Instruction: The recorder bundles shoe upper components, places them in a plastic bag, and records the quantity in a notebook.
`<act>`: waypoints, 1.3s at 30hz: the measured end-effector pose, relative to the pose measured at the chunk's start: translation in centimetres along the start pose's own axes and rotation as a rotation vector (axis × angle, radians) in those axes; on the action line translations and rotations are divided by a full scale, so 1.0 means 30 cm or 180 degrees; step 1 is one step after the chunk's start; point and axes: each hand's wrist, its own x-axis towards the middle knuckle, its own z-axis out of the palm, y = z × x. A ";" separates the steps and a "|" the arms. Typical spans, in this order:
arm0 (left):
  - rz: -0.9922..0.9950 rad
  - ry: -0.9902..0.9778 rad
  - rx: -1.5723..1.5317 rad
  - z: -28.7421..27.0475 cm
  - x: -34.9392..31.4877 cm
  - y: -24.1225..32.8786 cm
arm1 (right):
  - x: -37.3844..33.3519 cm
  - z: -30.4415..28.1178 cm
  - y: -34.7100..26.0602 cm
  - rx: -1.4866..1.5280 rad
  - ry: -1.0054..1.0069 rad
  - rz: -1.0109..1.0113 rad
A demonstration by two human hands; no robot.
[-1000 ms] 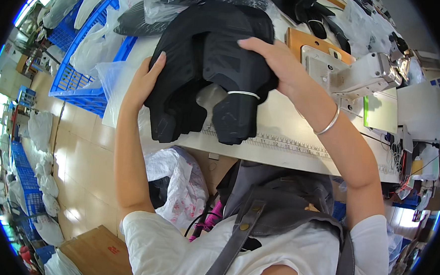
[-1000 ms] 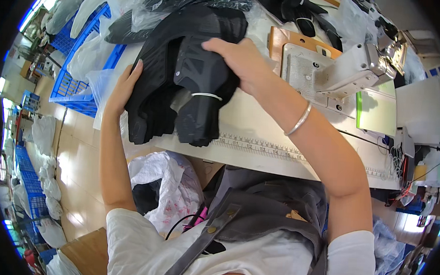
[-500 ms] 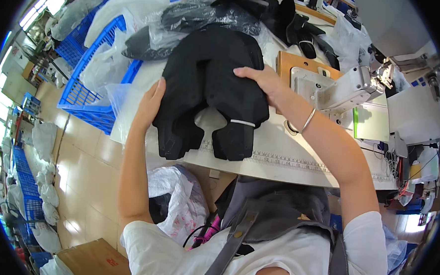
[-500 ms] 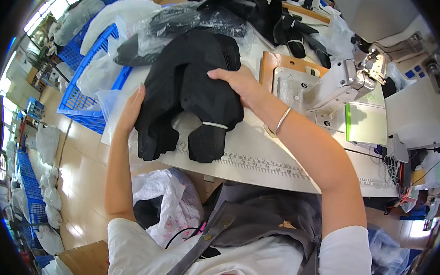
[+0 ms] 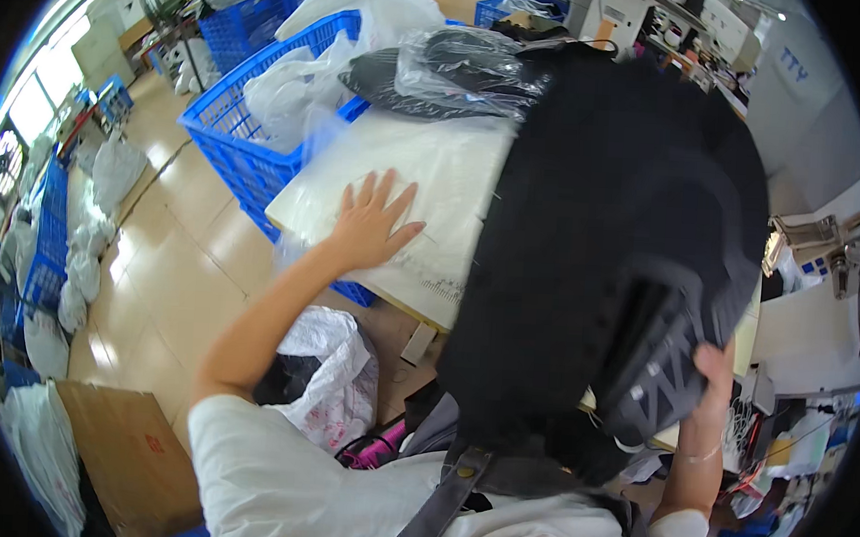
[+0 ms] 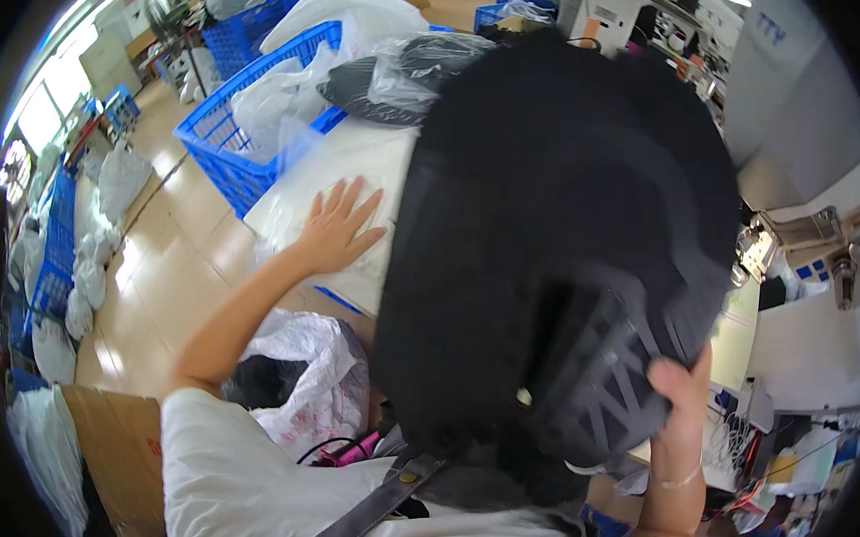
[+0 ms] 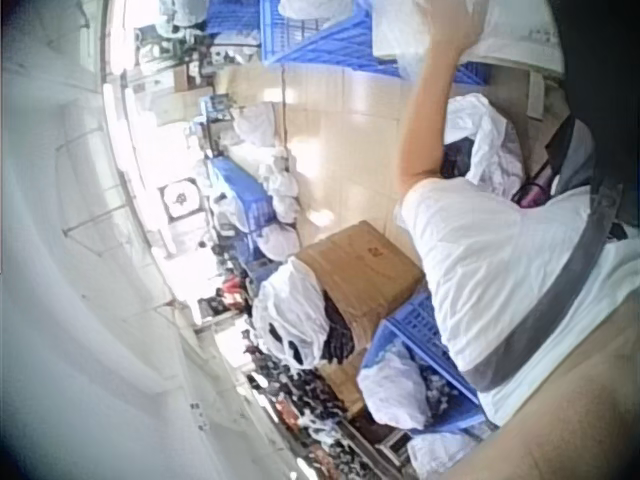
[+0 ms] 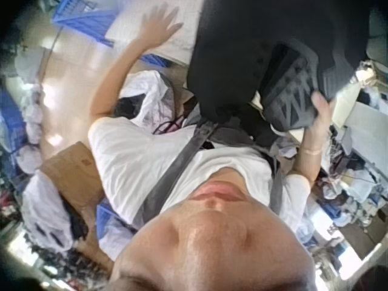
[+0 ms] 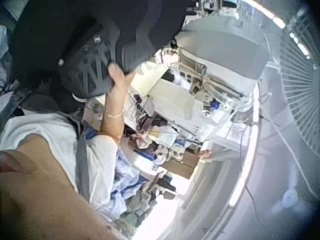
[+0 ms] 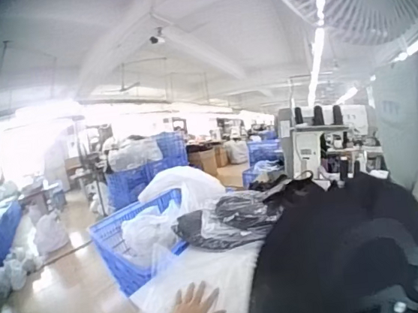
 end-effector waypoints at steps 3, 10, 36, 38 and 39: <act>0.0554 0.0122 -0.0035 -0.039 0.028 -0.067 | -0.130 -0.159 0.007 -0.0081 0.0092 -0.0171; 0.0713 0.0733 0.1227 -0.267 0.072 -0.129 | -0.204 -0.187 -0.006 -0.0195 0.0639 0.0022; 0.1394 0.0034 0.0388 -0.234 -0.115 -0.053 | -0.215 -0.230 0.054 0.0335 0.0482 0.0137; 0.0978 0.0391 -0.0084 -0.270 -0.054 -0.037 | -0.217 -0.217 0.047 0.0367 0.0582 0.0148; 0.0533 0.0744 -0.0572 -0.291 -0.015 -0.032 | -0.214 -0.213 0.045 0.0369 0.0474 0.0151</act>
